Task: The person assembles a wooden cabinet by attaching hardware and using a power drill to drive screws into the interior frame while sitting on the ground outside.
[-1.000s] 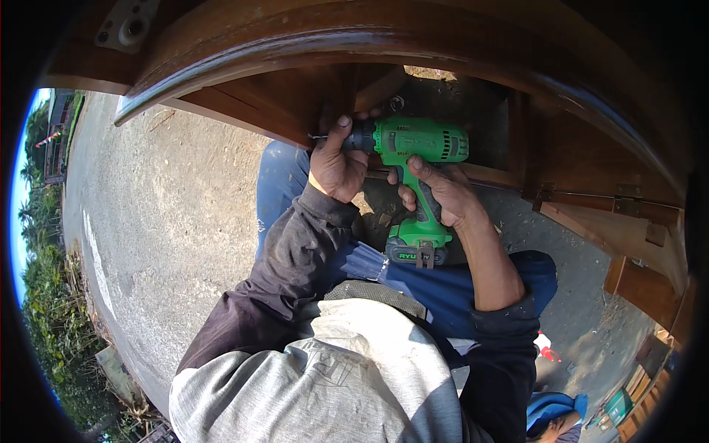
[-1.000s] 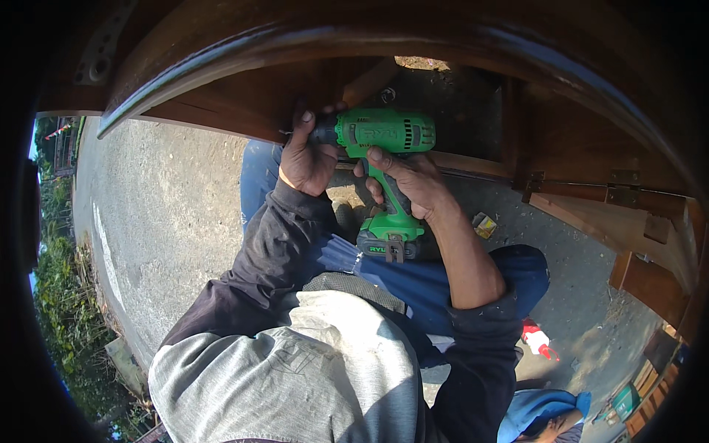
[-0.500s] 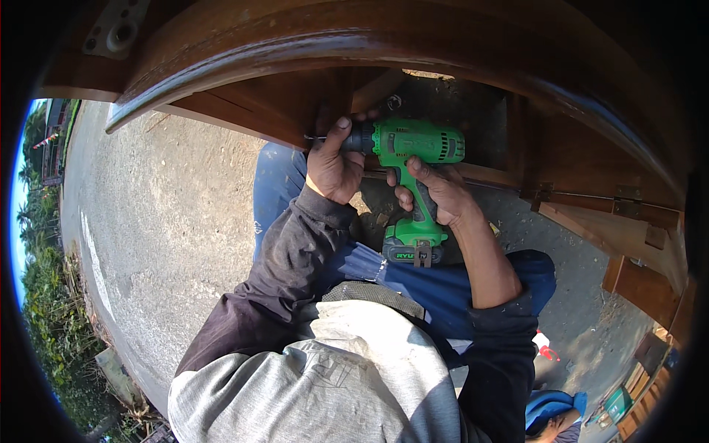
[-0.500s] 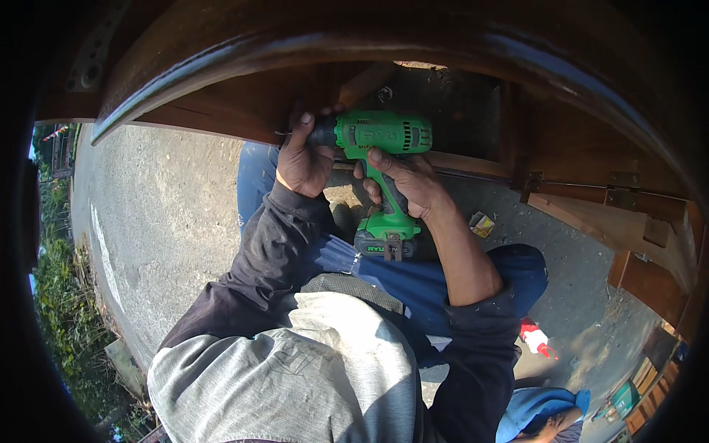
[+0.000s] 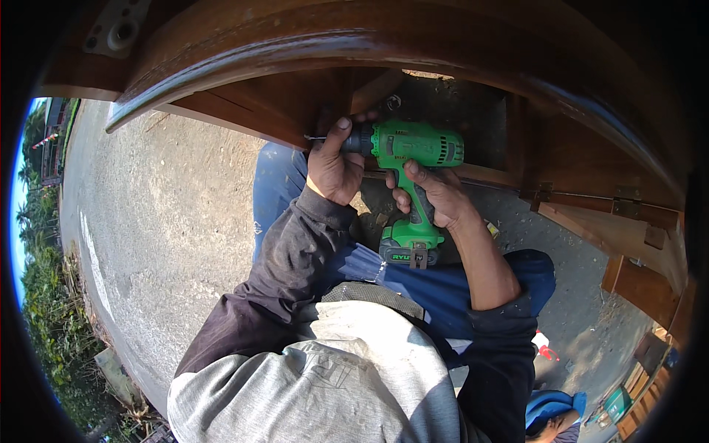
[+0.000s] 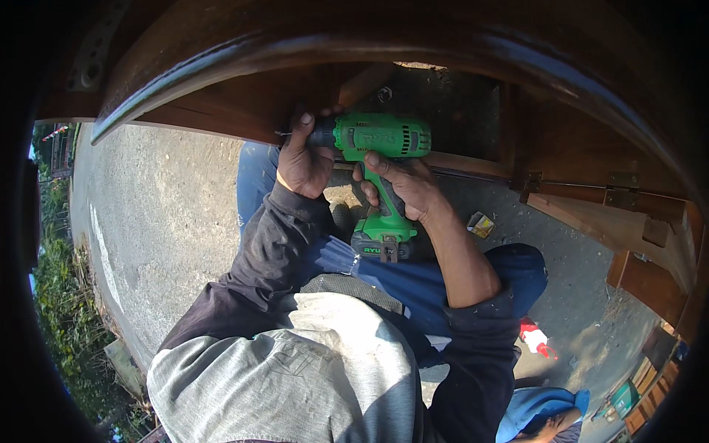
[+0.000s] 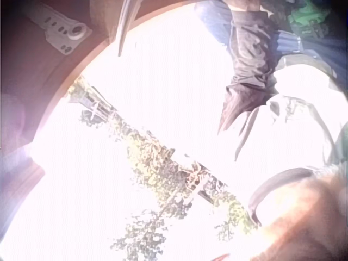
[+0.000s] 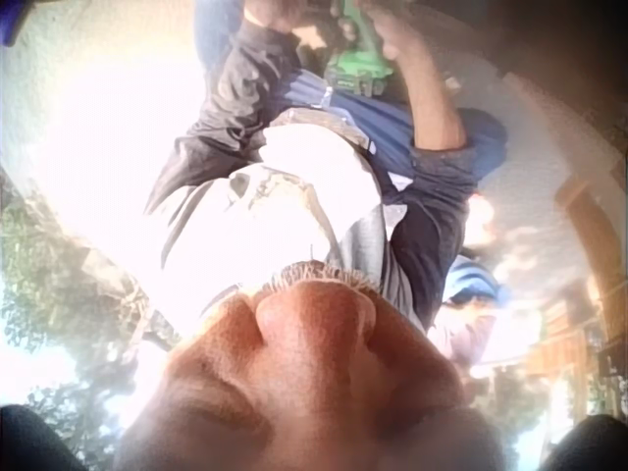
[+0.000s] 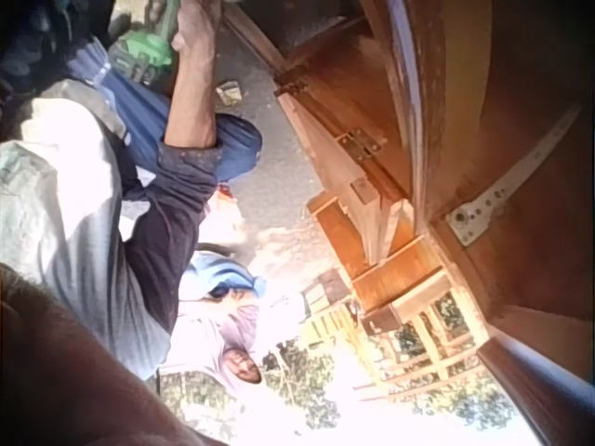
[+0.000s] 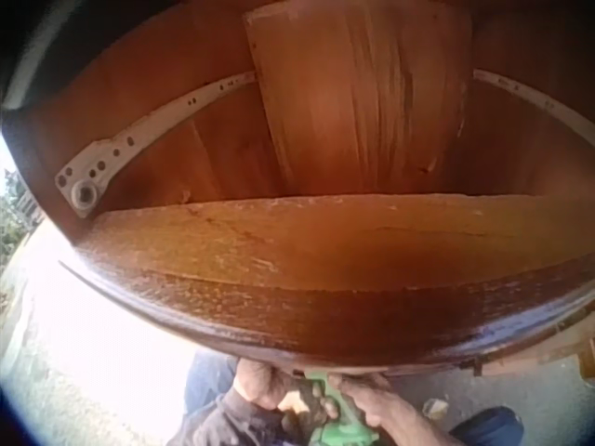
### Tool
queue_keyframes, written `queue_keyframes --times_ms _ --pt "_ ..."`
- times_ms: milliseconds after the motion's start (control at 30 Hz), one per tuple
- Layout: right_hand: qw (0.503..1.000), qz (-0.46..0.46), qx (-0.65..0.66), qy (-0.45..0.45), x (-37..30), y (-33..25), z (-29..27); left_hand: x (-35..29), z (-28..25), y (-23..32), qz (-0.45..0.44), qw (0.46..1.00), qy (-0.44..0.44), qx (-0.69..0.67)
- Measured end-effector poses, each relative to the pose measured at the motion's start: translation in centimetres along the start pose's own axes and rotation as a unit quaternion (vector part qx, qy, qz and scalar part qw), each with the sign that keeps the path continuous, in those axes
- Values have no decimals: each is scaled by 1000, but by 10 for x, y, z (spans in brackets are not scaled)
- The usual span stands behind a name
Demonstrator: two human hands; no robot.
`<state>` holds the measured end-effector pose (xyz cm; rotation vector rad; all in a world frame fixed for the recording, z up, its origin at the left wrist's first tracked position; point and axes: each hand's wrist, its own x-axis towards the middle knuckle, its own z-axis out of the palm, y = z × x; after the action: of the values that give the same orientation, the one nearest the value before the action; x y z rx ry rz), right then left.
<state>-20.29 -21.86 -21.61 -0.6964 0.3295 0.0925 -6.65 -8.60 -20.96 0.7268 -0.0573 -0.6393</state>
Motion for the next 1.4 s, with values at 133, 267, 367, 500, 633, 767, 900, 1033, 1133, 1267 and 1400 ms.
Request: queue_keyframes --times_ms 133,267,367,500,633,767,900,1033,1133,1267,1400 --pt "1000 -23 -4 3 -1 4 1 -1 3 1 -14 1000 -10 3" --pt "1000 -19 -14 -4 1 5 0 -1 2 1 -7 1000 -8 2" --pt "1000 -20 -12 -6 1 5 -1 -2 2 0 -6 1000 -3 -5" --pt "1000 -22 -12 -7 2 6 -1 -3 3 0 -11 1000 -2 -6" --pt "999 -28 -20 -12 1 5 1 -2 2 -1 -12 1000 0 -16" --pt "999 -18 -31 -19 2 3 -1 -1 -3 -3 -8 1000 0 -26" --pt "999 -23 -22 -28 4 6 -4 0 -6 -4 -18 1000 1 -20" --pt "999 -16 3 -31 5 8 -5 -2 -3 -4 -9 1000 -10 -15" --pt "999 -19 2 -38 5 9 -5 -2 -2 -1 -21 1000 -14 -10" --pt "999 -18 -14 -33 5 6 -3 -3 -2 -1 -27 999 -3 -20" --pt "998 -30 -21 -43 7 6 -3 -2 -5 -2 -9 1000 0 -29"
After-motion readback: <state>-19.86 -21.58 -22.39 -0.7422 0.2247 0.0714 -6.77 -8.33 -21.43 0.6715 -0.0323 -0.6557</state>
